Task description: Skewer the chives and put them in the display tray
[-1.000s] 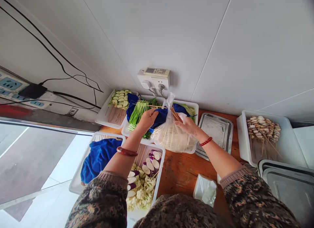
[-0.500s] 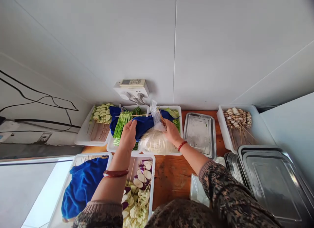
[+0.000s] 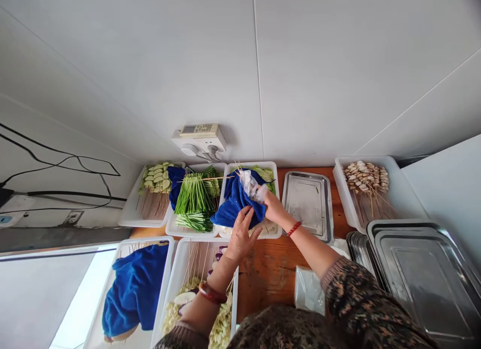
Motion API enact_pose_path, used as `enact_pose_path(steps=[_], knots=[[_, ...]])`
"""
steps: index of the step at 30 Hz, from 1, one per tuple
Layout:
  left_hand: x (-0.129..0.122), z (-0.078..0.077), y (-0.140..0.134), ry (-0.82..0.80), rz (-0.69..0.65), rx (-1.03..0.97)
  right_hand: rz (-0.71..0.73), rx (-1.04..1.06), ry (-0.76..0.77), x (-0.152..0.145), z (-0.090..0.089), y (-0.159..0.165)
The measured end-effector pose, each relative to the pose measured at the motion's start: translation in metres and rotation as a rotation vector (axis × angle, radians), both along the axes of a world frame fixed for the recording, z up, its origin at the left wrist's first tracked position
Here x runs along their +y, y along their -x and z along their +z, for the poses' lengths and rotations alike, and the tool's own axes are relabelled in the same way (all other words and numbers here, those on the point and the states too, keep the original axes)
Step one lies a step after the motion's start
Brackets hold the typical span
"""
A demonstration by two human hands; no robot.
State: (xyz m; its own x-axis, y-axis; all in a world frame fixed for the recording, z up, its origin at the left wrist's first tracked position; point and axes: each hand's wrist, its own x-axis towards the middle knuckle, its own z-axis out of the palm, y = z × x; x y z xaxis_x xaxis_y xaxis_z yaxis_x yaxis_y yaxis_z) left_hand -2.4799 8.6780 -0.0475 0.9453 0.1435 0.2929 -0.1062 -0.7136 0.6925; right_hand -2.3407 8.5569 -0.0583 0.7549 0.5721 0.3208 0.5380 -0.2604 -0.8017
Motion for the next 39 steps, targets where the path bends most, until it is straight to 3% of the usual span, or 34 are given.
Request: enact_pose_path(steps=[7,12,14,18,20,25,31,35,39], knots=[[0.014,0.007,0.001,0.050,0.059,0.009,-0.004,-0.037,0.056,-0.038,-0.020,0.038],[0.052,0.033,-0.012,0.131,0.233,-0.009,0.035,-0.078,0.106,-0.044,-0.016,0.038],[0.060,0.044,-0.016,0.107,0.244,-0.024,0.027,-0.081,0.099,-0.045,-0.011,0.035],[0.042,0.049,-0.023,-0.150,0.250,0.063,-0.006,-0.029,0.063,-0.032,-0.005,0.032],[0.028,0.046,-0.029,-0.192,0.300,0.140,-0.034,0.000,0.041,-0.020,-0.004,0.028],[0.029,0.042,-0.046,0.409,0.342,0.136,-0.068,0.028,0.015,0.014,0.004,0.007],[0.067,0.046,-0.055,0.808,0.400,0.070,-0.108,0.046,0.004,0.035,0.009,-0.001],[0.094,0.062,-0.061,1.059,0.477,-0.023,-0.141,-0.007,0.025,0.033,0.006,0.011],[0.114,0.091,-0.070,1.434,0.454,-0.117,-0.096,-0.102,0.088,0.027,0.013,0.026]])
